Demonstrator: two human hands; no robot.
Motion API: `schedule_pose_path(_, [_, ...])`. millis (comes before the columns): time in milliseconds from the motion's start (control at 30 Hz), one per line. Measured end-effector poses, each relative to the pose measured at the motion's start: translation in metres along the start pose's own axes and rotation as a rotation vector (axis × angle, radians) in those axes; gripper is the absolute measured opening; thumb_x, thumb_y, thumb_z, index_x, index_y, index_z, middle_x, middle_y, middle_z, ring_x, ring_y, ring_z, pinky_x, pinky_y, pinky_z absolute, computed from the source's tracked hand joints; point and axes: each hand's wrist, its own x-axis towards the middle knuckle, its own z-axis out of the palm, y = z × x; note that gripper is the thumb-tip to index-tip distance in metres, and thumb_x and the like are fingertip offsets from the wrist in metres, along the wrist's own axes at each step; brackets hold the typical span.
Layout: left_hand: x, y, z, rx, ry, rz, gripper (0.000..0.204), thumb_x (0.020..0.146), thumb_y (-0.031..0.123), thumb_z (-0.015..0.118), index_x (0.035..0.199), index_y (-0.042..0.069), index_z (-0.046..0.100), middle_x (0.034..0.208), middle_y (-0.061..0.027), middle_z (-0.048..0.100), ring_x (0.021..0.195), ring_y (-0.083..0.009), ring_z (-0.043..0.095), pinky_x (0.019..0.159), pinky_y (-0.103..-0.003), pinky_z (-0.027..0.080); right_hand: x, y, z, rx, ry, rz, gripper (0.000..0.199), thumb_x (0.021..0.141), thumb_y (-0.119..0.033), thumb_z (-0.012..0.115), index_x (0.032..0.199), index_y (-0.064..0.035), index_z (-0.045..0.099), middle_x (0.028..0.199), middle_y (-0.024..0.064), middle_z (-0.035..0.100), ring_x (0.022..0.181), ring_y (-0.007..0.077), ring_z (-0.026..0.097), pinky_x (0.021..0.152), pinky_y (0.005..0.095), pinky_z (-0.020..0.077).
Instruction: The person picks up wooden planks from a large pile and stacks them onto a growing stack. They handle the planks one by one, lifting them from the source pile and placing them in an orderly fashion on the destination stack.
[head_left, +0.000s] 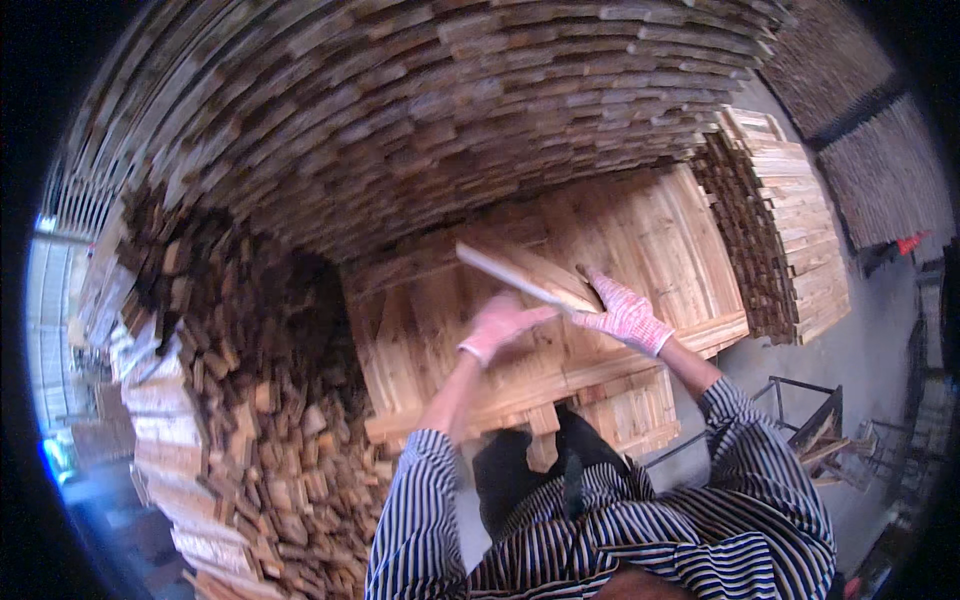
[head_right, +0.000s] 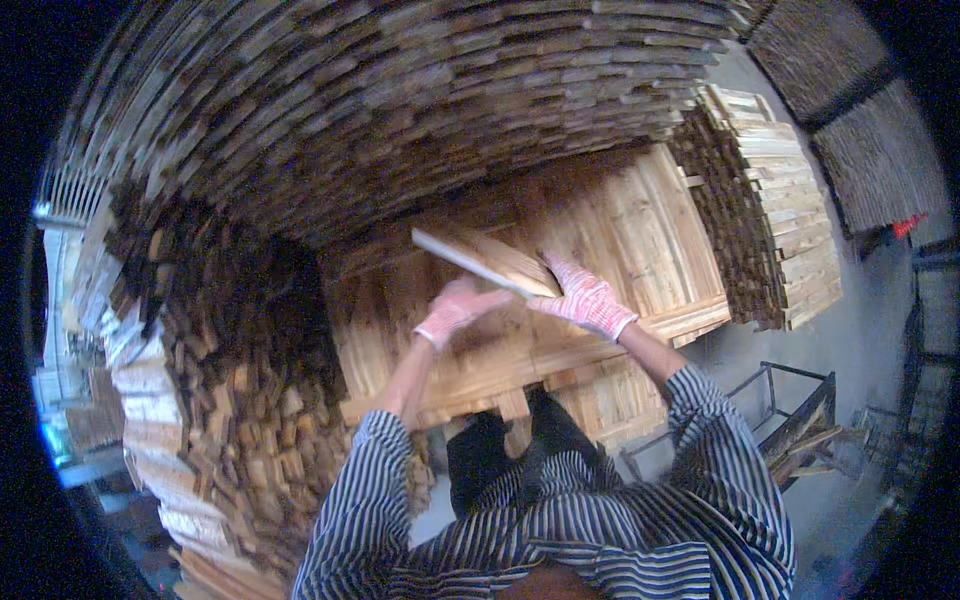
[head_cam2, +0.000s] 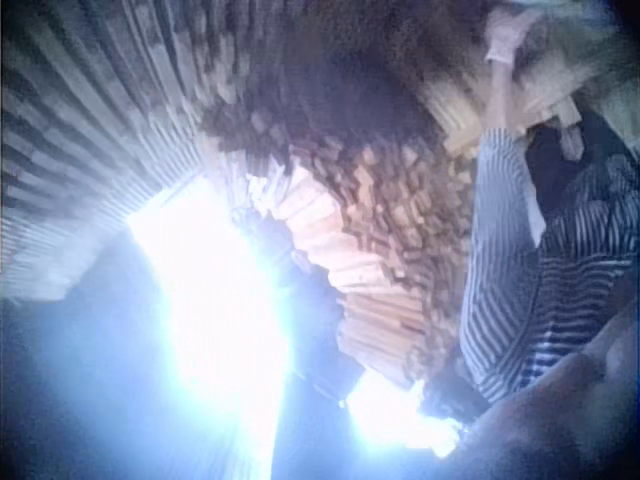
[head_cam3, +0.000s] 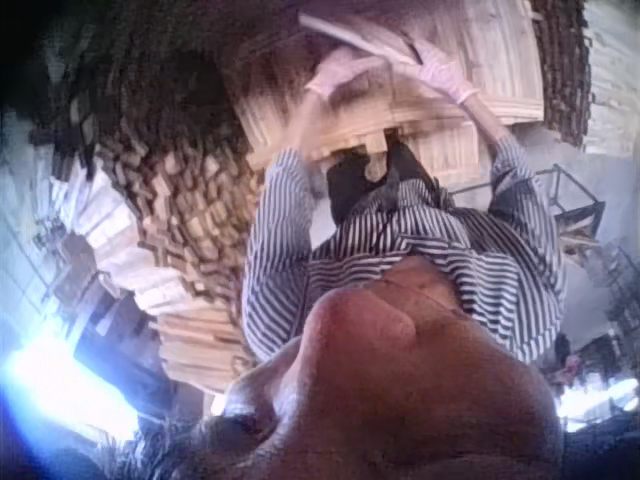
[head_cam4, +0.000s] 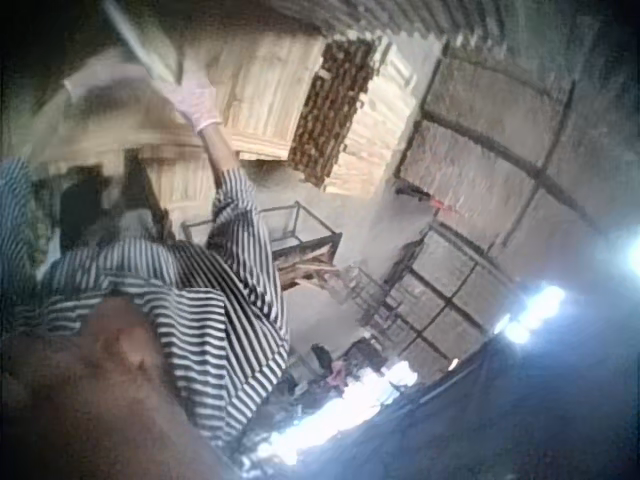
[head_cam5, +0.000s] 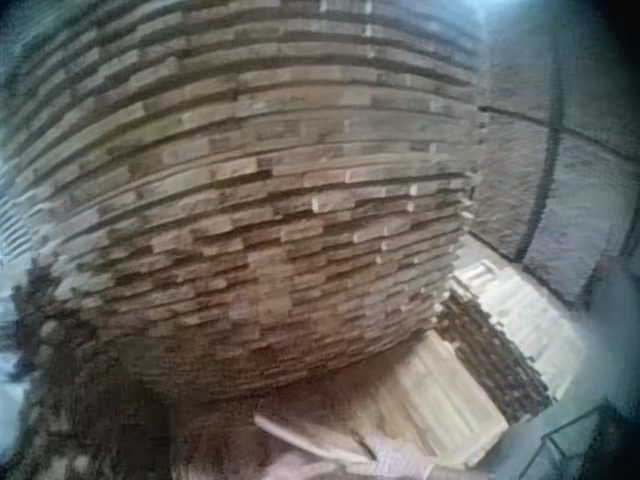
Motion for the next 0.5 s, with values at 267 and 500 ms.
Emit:
schedule_pose_path(267, [0.107, -0.18, -0.045, 0.634, 0.27, -0.178, 0.107, 0.082, 0.059, 0.075, 0.163, 0.015, 0.02, 0.162, -0.0222, 0.035, 0.146, -0.0433, 0.037, 0.123, -0.049, 0.029, 0.1, 0.122, -0.035, -0.732, -0.057, -0.148, 0.077, 0.078, -0.034, 0.08, 0.147, -0.0197, 0.049, 0.131, 0.0131, 0.061, 0.115, 0.0349, 0.064, 0.093, 0.0469, 0.0547])
schedule_pose_path(500, [0.12, -0.229, -0.071, 0.538, 0.327, -0.055, 0.104, 0.074, 0.044, 0.085, 0.159, 0.015, 0.033, 0.16, -0.021, 0.037, 0.144, -0.0422, 0.039, 0.12, -0.049, 0.033, 0.144, 0.155, -0.048, -0.667, -0.049, -0.135, 0.077, 0.072, -0.025, 0.085, 0.142, -0.0157, 0.054, 0.13, 0.015, 0.06, 0.119, 0.0389, 0.06, 0.096, 0.047, 0.0541])
